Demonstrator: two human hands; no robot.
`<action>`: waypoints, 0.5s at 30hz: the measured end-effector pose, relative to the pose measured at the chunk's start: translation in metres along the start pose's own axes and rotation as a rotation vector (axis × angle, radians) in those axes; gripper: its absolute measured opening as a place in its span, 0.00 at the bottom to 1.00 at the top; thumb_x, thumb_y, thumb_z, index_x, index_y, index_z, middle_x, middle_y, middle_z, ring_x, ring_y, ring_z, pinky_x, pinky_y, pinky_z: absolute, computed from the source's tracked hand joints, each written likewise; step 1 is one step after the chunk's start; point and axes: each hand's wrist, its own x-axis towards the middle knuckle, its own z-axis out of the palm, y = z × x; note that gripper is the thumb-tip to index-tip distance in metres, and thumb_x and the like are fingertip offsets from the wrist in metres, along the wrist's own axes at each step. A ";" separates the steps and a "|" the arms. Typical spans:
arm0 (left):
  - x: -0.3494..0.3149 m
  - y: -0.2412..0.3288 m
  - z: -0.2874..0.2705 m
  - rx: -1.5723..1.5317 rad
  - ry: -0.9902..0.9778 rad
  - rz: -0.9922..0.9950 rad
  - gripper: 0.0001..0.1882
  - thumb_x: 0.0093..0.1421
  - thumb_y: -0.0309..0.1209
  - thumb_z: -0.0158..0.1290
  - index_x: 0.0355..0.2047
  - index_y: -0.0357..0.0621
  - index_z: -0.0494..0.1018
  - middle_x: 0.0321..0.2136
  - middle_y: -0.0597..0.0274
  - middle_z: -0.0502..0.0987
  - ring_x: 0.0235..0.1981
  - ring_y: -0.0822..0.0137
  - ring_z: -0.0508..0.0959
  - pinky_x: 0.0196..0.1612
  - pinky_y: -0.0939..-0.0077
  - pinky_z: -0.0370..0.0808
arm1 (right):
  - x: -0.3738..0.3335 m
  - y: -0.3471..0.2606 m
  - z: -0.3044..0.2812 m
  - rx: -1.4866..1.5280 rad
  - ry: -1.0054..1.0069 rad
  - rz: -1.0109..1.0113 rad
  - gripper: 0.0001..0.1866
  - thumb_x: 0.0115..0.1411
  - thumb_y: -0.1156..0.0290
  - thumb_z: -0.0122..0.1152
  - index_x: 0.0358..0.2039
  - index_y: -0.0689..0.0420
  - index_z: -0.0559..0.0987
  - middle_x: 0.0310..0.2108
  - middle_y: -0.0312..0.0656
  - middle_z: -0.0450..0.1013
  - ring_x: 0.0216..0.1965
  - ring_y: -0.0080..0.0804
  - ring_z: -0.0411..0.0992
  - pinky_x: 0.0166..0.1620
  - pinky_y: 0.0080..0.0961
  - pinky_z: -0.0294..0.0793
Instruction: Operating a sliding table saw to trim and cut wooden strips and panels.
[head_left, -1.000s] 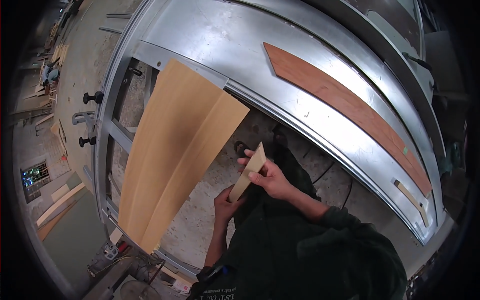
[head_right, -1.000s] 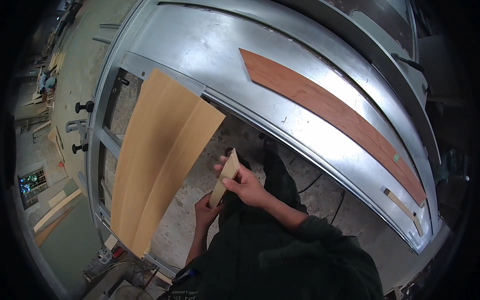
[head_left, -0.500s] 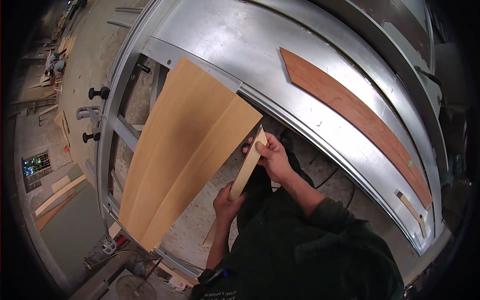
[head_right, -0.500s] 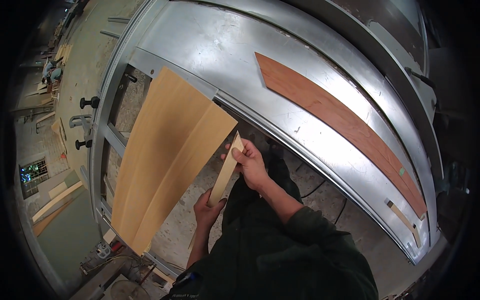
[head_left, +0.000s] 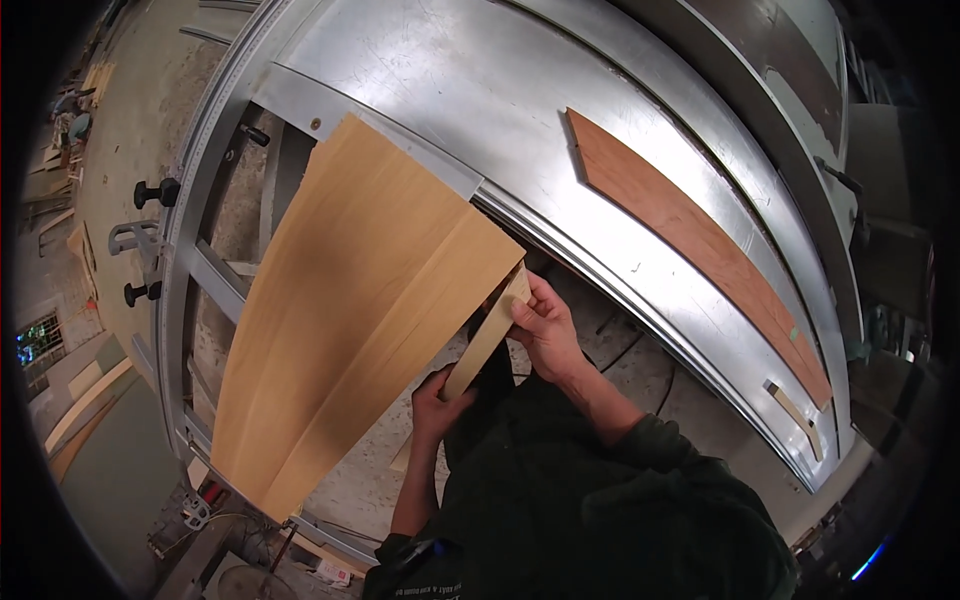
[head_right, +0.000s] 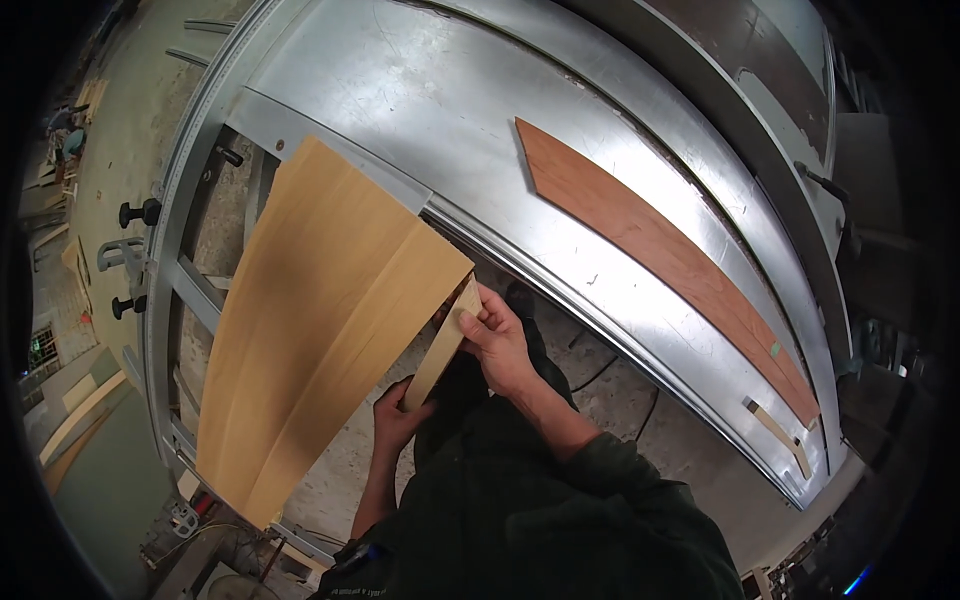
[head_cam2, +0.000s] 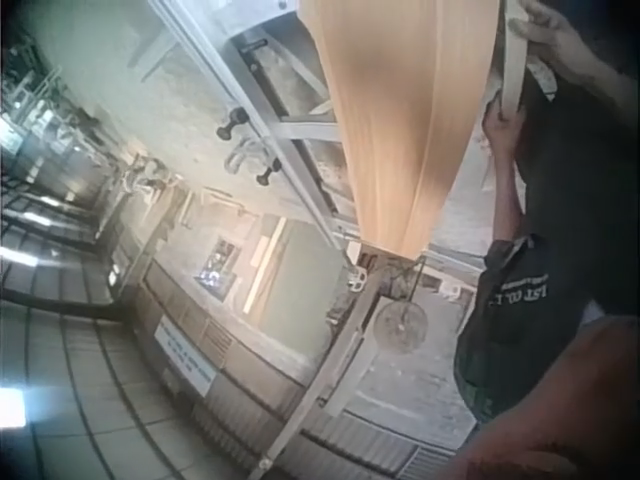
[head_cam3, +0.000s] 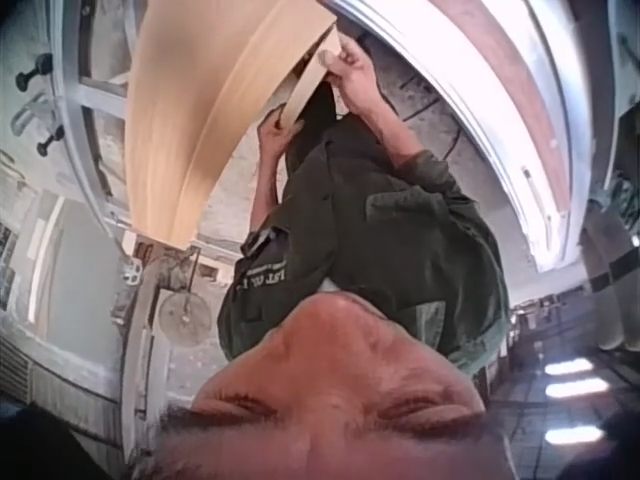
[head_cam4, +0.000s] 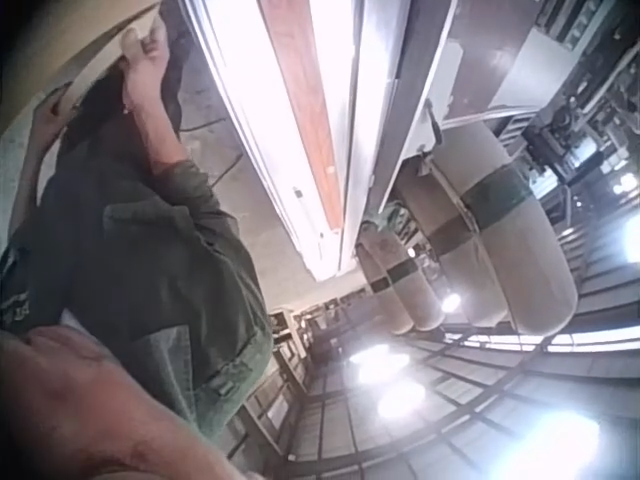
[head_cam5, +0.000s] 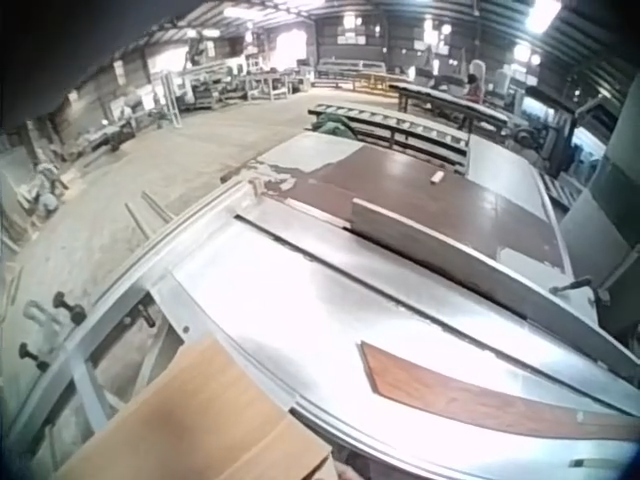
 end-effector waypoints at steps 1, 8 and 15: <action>0.003 -0.007 -0.005 0.001 -0.004 -0.003 0.31 0.54 0.26 0.73 0.60 0.38 0.80 0.49 0.59 0.85 0.48 0.68 0.84 0.55 0.69 0.80 | -0.002 -0.001 0.000 -0.006 -0.007 0.006 0.29 0.75 0.70 0.63 0.73 0.55 0.68 0.60 0.39 0.78 0.60 0.34 0.78 0.62 0.40 0.80; 0.003 -0.019 0.006 0.090 0.078 0.062 0.30 0.52 0.31 0.72 0.58 0.44 0.82 0.44 0.56 0.85 0.46 0.64 0.85 0.54 0.68 0.80 | -0.011 -0.004 -0.013 0.061 -0.068 0.005 0.33 0.71 0.71 0.67 0.74 0.53 0.67 0.66 0.38 0.74 0.64 0.41 0.77 0.65 0.45 0.79; -0.027 0.013 0.025 0.391 0.261 0.240 0.29 0.51 0.34 0.75 0.54 0.44 0.83 0.38 0.53 0.85 0.39 0.57 0.86 0.45 0.65 0.82 | 0.002 -0.009 -0.033 0.174 -0.102 0.093 0.26 0.73 0.67 0.65 0.70 0.50 0.73 0.64 0.39 0.76 0.64 0.44 0.77 0.65 0.46 0.79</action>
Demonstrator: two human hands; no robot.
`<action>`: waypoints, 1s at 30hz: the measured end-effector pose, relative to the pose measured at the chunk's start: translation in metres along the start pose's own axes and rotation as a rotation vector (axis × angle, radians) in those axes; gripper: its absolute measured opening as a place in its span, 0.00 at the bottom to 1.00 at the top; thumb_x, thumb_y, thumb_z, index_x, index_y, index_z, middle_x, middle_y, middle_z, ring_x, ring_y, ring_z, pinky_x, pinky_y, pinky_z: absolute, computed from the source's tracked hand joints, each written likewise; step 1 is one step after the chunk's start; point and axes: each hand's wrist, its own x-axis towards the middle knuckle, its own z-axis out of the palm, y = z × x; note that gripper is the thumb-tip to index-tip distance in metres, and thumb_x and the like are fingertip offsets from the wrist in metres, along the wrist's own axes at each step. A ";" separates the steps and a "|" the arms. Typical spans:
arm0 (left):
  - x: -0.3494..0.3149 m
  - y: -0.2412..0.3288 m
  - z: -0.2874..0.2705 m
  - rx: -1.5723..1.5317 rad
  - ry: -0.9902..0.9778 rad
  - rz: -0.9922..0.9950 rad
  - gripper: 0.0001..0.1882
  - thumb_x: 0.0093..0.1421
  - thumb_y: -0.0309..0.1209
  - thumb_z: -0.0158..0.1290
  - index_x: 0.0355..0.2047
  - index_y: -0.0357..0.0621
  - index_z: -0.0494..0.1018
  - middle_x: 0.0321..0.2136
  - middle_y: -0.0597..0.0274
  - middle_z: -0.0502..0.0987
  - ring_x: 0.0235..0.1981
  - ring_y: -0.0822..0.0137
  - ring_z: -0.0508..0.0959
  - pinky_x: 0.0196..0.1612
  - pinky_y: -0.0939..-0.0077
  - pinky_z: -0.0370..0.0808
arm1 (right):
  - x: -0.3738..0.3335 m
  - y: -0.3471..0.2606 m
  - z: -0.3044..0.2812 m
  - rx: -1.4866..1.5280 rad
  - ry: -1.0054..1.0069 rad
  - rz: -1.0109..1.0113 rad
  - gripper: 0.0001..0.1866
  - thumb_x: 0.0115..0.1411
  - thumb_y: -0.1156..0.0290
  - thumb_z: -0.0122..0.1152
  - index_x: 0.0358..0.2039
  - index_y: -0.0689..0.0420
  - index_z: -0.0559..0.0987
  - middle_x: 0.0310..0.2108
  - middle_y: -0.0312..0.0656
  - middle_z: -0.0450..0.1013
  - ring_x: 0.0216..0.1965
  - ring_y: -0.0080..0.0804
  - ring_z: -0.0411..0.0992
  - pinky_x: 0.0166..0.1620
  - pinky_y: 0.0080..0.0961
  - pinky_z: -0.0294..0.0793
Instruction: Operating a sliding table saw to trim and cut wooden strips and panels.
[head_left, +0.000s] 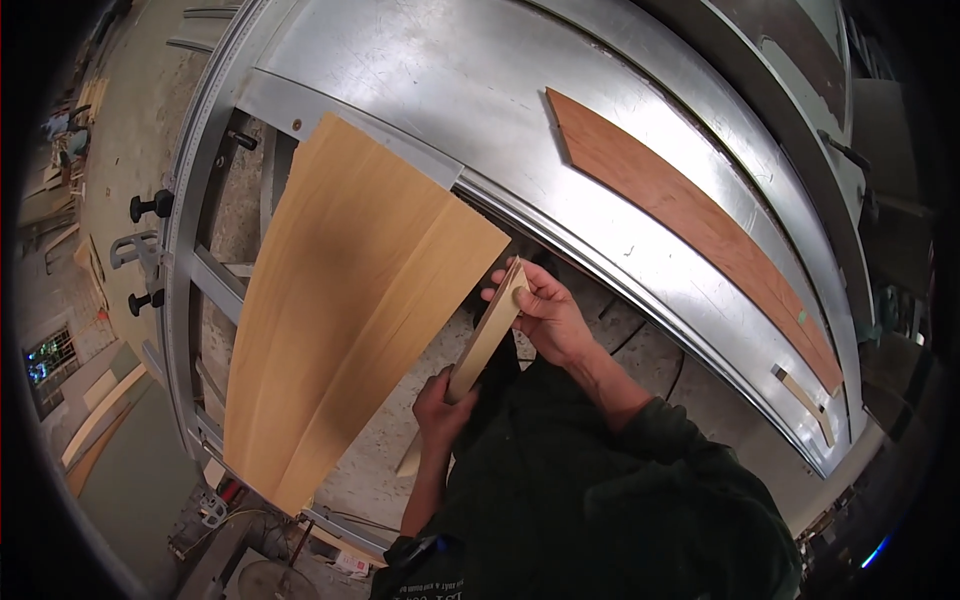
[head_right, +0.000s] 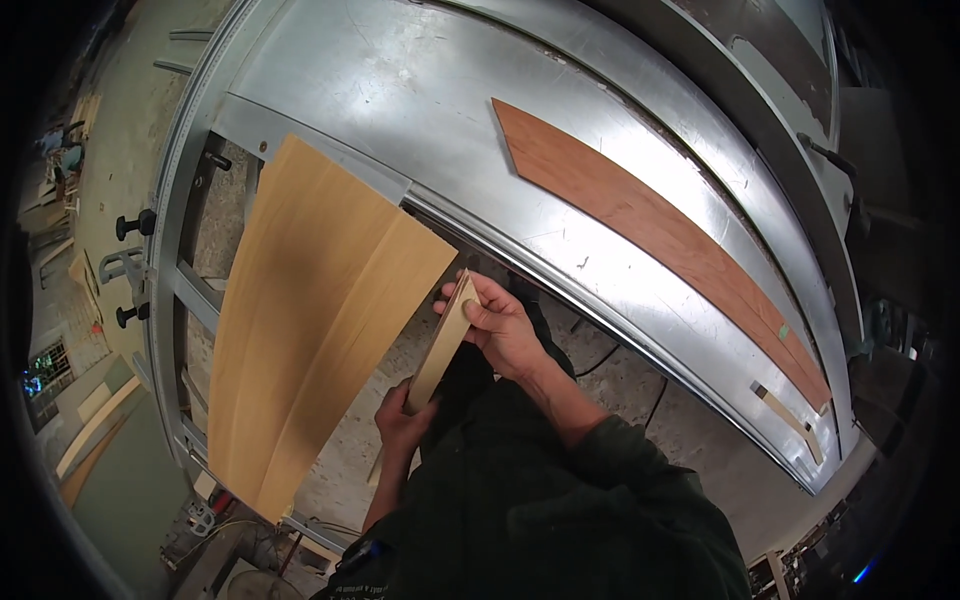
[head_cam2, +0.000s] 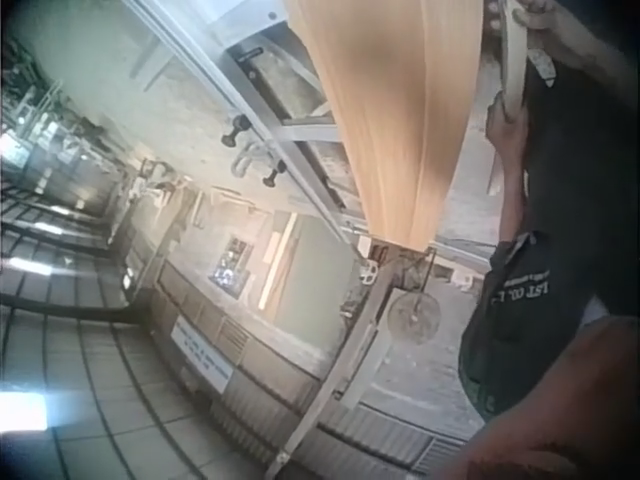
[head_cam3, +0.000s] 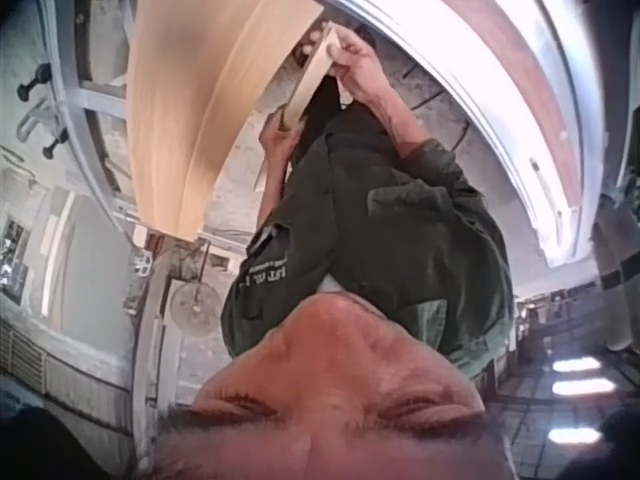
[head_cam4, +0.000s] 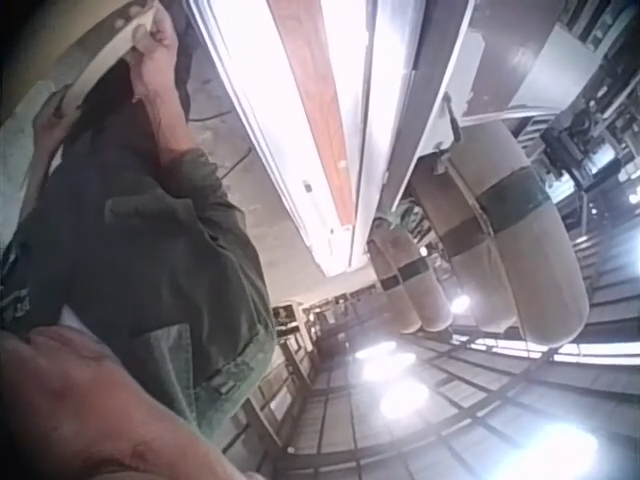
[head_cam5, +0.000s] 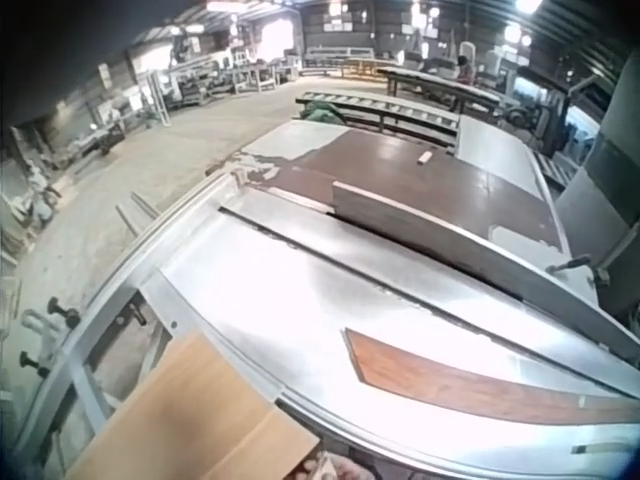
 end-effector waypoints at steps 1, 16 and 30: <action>-0.005 0.003 0.001 0.026 0.001 -0.018 0.29 0.51 0.35 0.75 0.54 0.44 0.83 0.37 0.53 0.85 0.38 0.56 0.86 0.44 0.65 0.83 | 0.000 -0.001 -0.004 0.020 -0.015 0.016 0.26 0.73 0.67 0.64 0.70 0.50 0.73 0.64 0.40 0.76 0.64 0.44 0.77 0.64 0.47 0.80; -0.030 -0.003 -0.020 -0.401 -0.391 -0.393 0.21 0.57 0.34 0.74 0.46 0.38 0.79 0.38 0.62 0.84 0.38 0.72 0.81 0.43 0.73 0.78 | -0.008 0.000 -0.013 0.067 -0.045 0.067 0.22 0.75 0.69 0.60 0.67 0.52 0.74 0.62 0.46 0.77 0.62 0.47 0.78 0.61 0.51 0.83; -0.044 0.021 -0.013 -0.273 -0.161 -0.067 0.24 0.64 0.31 0.66 0.60 0.40 0.81 0.40 0.62 0.78 0.40 0.69 0.79 0.44 0.75 0.76 | -0.011 0.002 -0.011 0.177 -0.089 -0.009 0.20 0.74 0.63 0.62 0.63 0.50 0.75 0.50 0.39 0.78 0.54 0.38 0.78 0.63 0.58 0.79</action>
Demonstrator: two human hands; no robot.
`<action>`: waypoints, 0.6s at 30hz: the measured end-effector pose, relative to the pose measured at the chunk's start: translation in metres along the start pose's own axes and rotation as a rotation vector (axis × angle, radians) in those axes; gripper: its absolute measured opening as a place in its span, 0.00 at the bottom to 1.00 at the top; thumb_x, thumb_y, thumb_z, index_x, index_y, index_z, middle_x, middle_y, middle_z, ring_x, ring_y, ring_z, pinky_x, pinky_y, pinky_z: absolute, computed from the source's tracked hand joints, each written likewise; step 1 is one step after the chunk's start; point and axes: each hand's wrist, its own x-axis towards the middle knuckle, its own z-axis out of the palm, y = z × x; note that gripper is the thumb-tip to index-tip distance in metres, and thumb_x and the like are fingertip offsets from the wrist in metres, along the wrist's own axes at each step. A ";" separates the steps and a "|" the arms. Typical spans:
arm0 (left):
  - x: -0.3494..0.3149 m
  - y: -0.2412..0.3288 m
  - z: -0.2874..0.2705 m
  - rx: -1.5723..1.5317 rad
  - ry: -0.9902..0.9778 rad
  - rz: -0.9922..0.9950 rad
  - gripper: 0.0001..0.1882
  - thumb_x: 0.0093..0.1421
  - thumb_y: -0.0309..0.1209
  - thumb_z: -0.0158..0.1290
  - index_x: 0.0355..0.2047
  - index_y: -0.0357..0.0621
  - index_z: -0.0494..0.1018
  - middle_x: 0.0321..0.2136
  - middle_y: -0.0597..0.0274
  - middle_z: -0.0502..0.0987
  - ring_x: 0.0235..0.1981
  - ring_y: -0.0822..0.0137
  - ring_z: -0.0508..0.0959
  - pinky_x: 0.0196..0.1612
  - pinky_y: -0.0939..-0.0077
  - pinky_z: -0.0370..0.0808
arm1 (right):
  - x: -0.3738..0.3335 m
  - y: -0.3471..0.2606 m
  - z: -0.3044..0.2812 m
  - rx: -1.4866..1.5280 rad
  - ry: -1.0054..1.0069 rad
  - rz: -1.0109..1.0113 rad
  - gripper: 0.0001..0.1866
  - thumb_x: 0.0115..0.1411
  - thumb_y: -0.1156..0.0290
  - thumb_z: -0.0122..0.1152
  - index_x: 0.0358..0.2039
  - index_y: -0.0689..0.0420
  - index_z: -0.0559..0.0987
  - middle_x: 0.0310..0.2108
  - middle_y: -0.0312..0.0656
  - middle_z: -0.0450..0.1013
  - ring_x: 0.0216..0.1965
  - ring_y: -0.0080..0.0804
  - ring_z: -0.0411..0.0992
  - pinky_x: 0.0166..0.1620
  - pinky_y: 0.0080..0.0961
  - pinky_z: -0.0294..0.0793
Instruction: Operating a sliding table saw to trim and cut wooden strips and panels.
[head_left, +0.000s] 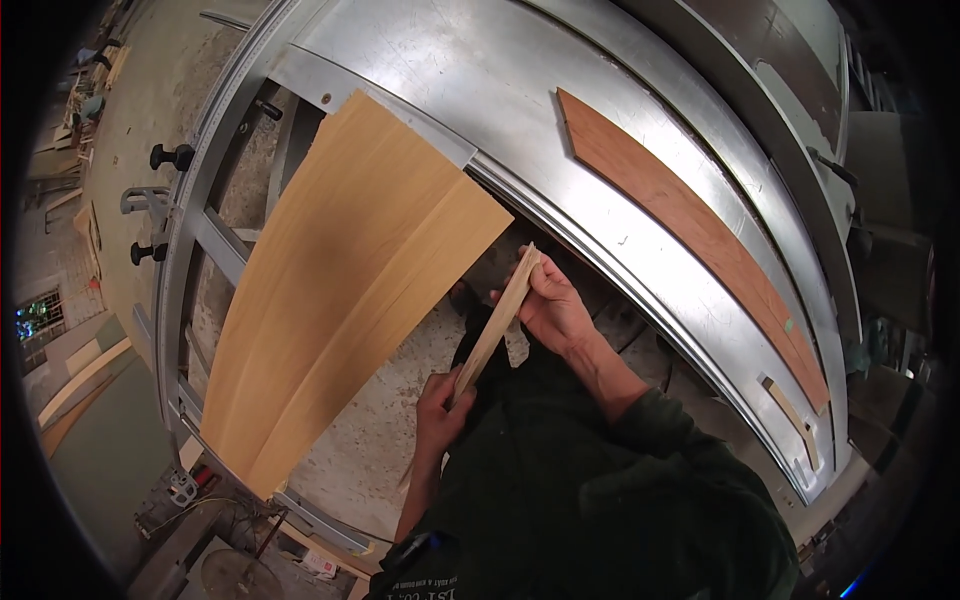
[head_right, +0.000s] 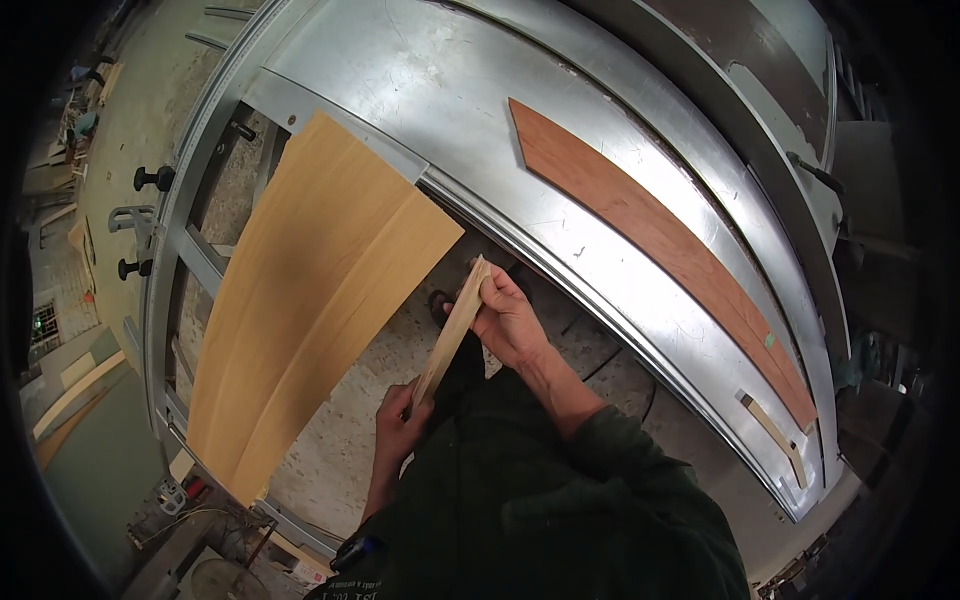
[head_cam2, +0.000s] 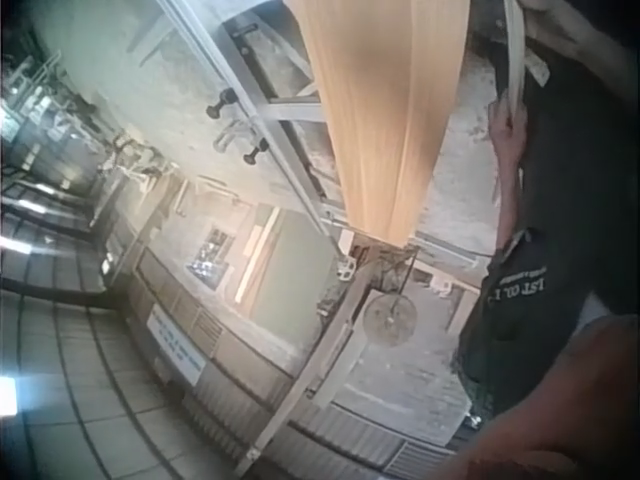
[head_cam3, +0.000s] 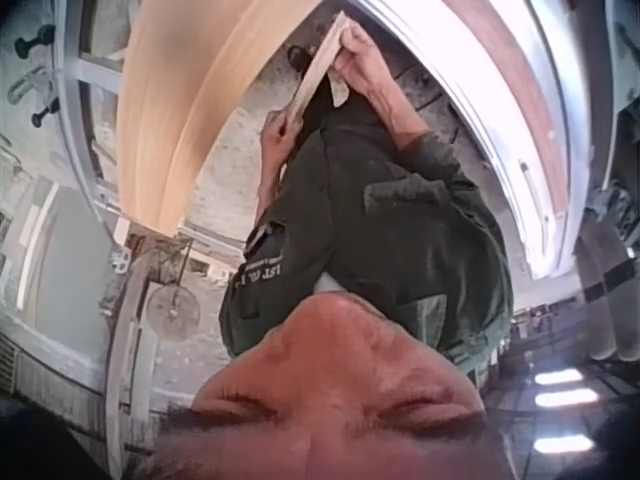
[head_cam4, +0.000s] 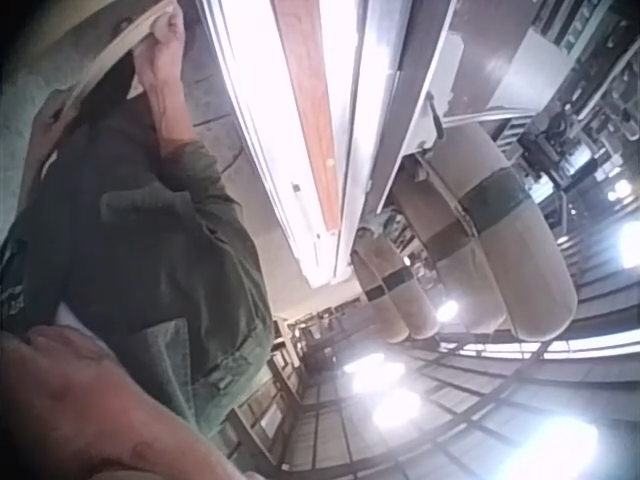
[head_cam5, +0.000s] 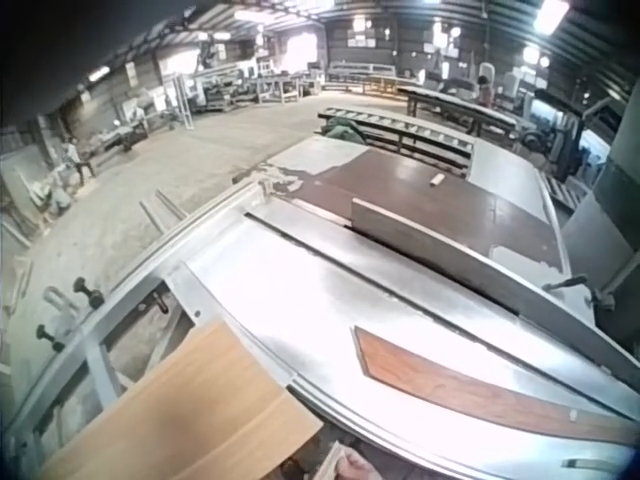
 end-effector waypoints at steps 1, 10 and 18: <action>-0.003 0.001 0.000 0.025 0.012 -0.012 0.24 0.64 0.30 0.66 0.61 0.40 0.80 0.40 0.60 0.77 0.41 0.66 0.79 0.46 0.75 0.76 | 0.001 0.000 0.000 0.000 -0.004 -0.001 0.20 0.74 0.63 0.62 0.63 0.50 0.75 0.50 0.39 0.78 0.54 0.38 0.78 0.63 0.58 0.79; -0.008 -0.003 0.000 -0.366 -0.056 -0.369 0.20 0.67 0.38 0.67 0.52 0.37 0.83 0.35 0.65 0.83 0.34 0.74 0.80 0.38 0.77 0.77 | -0.002 -0.003 0.029 -0.229 0.154 0.071 0.15 0.78 0.67 0.58 0.60 0.55 0.77 0.47 0.37 0.77 0.49 0.39 0.81 0.55 0.52 0.86; 0.026 -0.017 -0.015 -0.339 -0.106 -0.416 0.24 0.70 0.50 0.64 0.47 0.37 0.84 0.32 0.67 0.83 0.33 0.76 0.79 0.38 0.77 0.76 | 0.000 -0.007 0.036 -0.382 0.167 0.016 0.21 0.78 0.67 0.57 0.68 0.54 0.72 0.59 0.40 0.77 0.57 0.40 0.79 0.60 0.48 0.83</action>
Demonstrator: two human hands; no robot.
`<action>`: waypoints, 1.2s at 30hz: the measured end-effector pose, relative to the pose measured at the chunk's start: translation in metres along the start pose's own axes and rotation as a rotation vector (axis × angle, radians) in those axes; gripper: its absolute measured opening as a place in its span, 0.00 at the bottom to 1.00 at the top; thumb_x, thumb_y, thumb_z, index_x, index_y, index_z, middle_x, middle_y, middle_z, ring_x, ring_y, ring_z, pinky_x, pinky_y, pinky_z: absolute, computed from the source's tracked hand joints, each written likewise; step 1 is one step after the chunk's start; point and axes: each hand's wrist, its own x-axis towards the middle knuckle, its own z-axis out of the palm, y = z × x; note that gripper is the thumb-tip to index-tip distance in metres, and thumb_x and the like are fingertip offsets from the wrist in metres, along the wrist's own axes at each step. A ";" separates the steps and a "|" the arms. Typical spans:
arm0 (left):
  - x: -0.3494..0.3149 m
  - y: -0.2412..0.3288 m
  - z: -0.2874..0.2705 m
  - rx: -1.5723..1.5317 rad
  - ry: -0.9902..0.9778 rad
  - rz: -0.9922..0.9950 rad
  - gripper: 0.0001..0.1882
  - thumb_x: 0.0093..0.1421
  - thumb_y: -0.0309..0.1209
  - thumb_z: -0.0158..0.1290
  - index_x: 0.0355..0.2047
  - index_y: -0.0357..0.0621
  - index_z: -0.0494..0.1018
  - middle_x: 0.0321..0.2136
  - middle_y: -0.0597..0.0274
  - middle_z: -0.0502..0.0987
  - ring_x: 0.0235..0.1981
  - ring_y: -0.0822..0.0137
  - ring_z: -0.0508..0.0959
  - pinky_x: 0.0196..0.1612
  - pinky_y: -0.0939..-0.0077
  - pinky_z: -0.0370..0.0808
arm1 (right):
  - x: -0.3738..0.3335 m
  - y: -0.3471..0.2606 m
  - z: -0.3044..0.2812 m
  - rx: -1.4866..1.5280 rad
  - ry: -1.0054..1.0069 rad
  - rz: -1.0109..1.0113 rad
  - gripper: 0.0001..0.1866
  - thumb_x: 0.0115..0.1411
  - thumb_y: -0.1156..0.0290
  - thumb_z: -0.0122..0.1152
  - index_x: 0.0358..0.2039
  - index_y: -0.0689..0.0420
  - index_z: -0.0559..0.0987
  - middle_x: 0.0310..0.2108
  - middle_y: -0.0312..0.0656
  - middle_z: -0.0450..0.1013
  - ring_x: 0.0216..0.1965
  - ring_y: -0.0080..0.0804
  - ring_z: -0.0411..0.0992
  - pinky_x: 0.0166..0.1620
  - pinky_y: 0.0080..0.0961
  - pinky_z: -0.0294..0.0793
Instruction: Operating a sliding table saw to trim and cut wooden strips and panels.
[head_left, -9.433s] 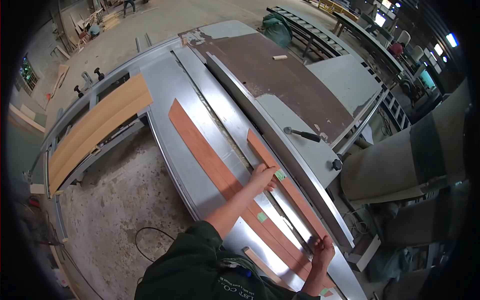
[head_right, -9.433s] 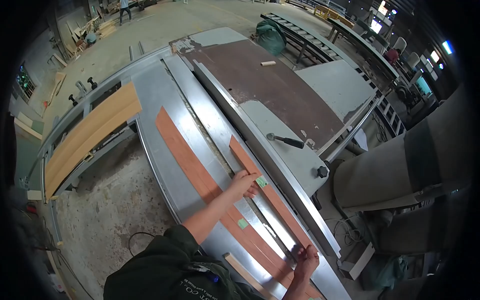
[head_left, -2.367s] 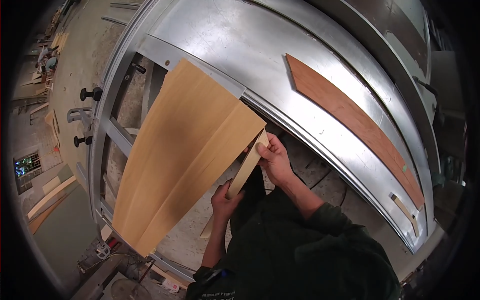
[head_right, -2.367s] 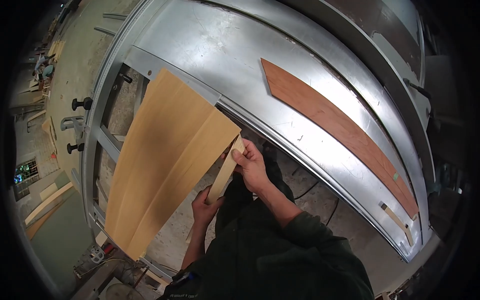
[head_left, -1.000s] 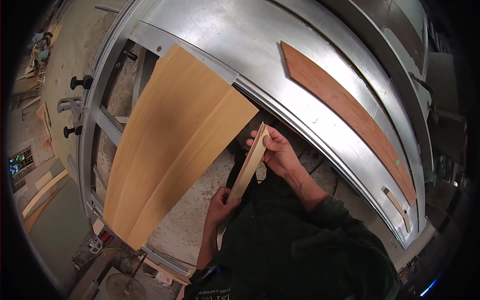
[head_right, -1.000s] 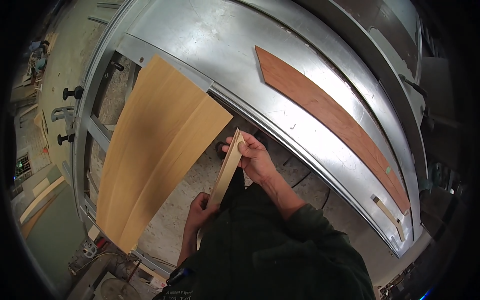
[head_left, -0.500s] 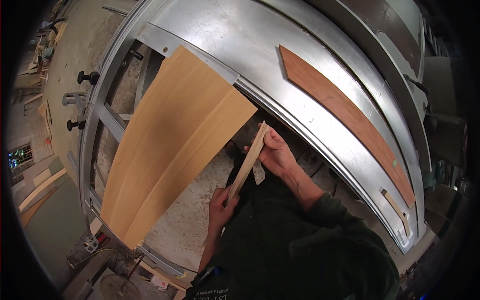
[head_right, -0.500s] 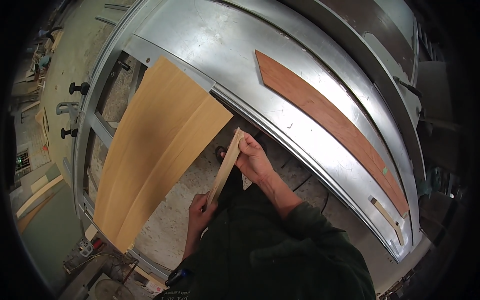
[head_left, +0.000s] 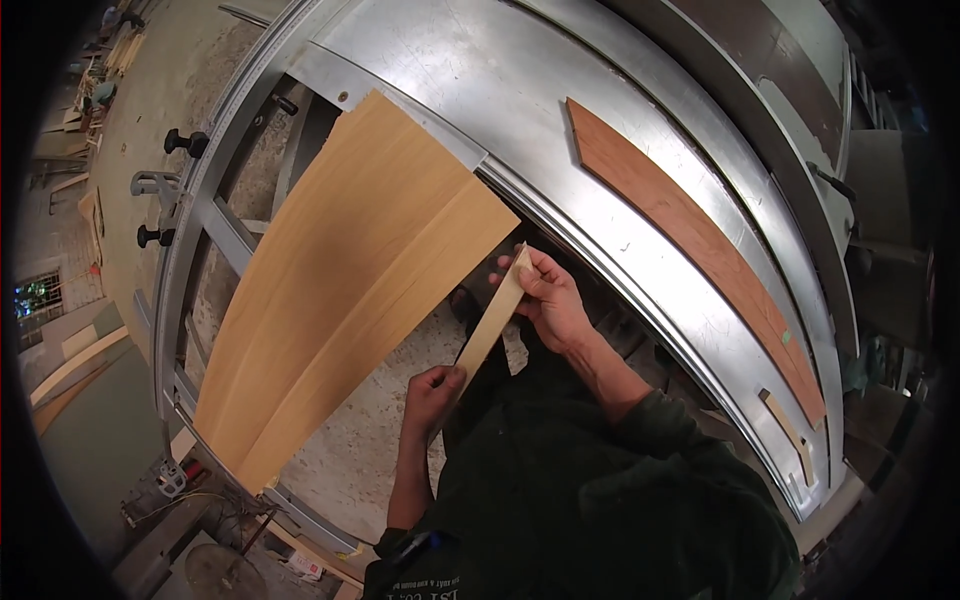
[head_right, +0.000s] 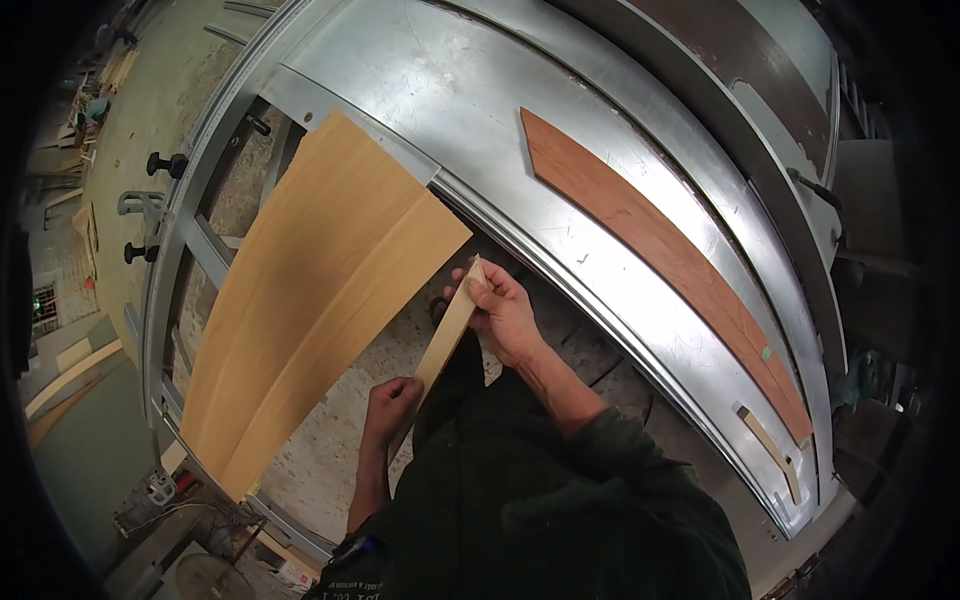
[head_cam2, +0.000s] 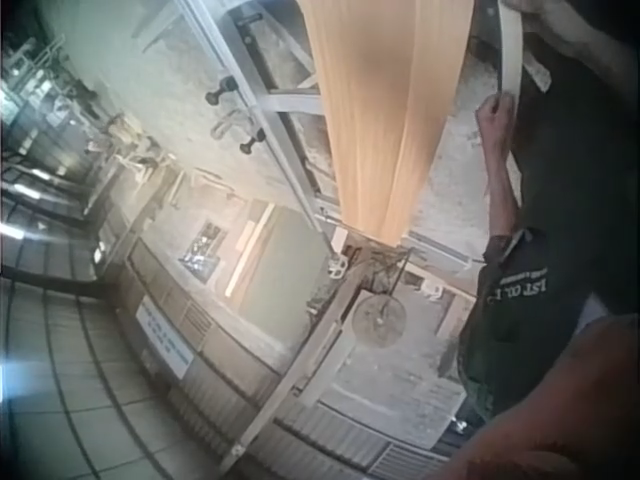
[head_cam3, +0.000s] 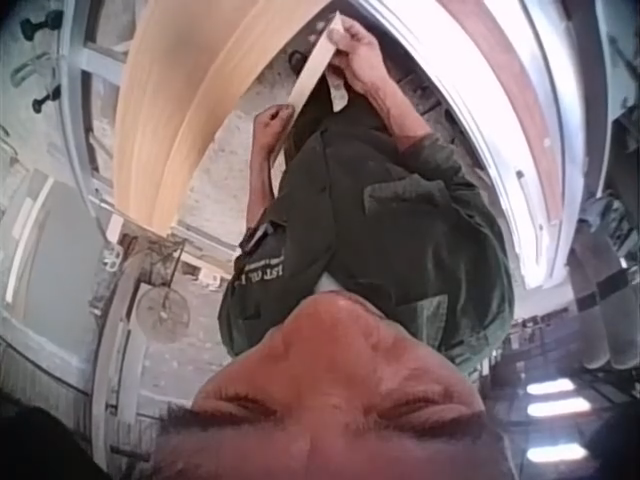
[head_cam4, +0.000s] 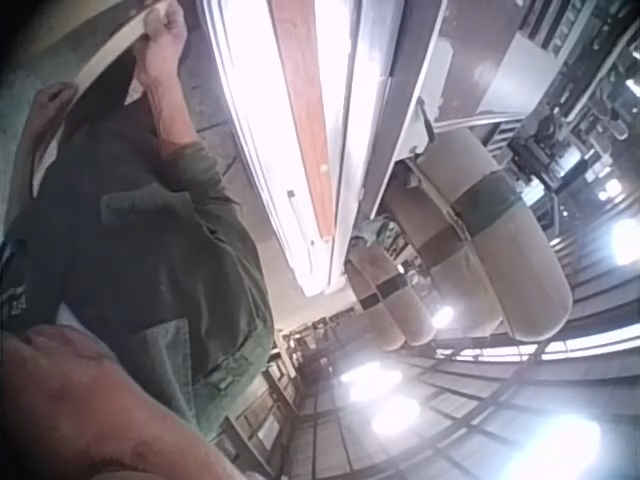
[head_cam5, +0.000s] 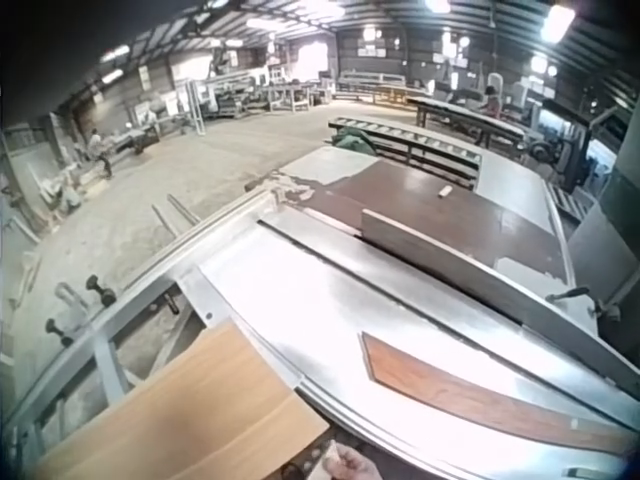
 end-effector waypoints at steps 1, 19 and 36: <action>0.008 -0.003 -0.003 0.053 -0.014 0.021 0.25 0.71 0.50 0.62 0.46 0.37 0.85 0.33 0.68 0.83 0.34 0.76 0.79 0.39 0.76 0.76 | 0.000 0.000 0.001 -0.001 0.001 0.000 0.21 0.78 0.67 0.57 0.68 0.54 0.72 0.59 0.40 0.77 0.57 0.40 0.79 0.60 0.48 0.83; -0.015 0.027 -0.036 0.330 0.202 0.201 0.22 0.54 0.24 0.73 0.48 0.37 0.78 0.40 0.59 0.83 0.39 0.69 0.83 0.44 0.73 0.82 | 0.008 0.000 0.034 -0.109 0.130 -0.099 0.26 0.72 0.65 0.69 0.66 0.57 0.75 0.49 0.32 0.80 0.45 0.20 0.78 0.47 0.27 0.84; -0.006 0.104 -0.053 1.022 0.385 0.823 0.14 0.53 0.19 0.67 0.41 0.41 0.82 0.29 0.57 0.82 0.30 0.56 0.82 0.33 0.63 0.79 | 0.025 0.012 0.052 -0.040 0.190 -0.138 0.23 0.68 0.71 0.74 0.60 0.62 0.76 0.47 0.35 0.79 0.50 0.22 0.78 0.54 0.27 0.80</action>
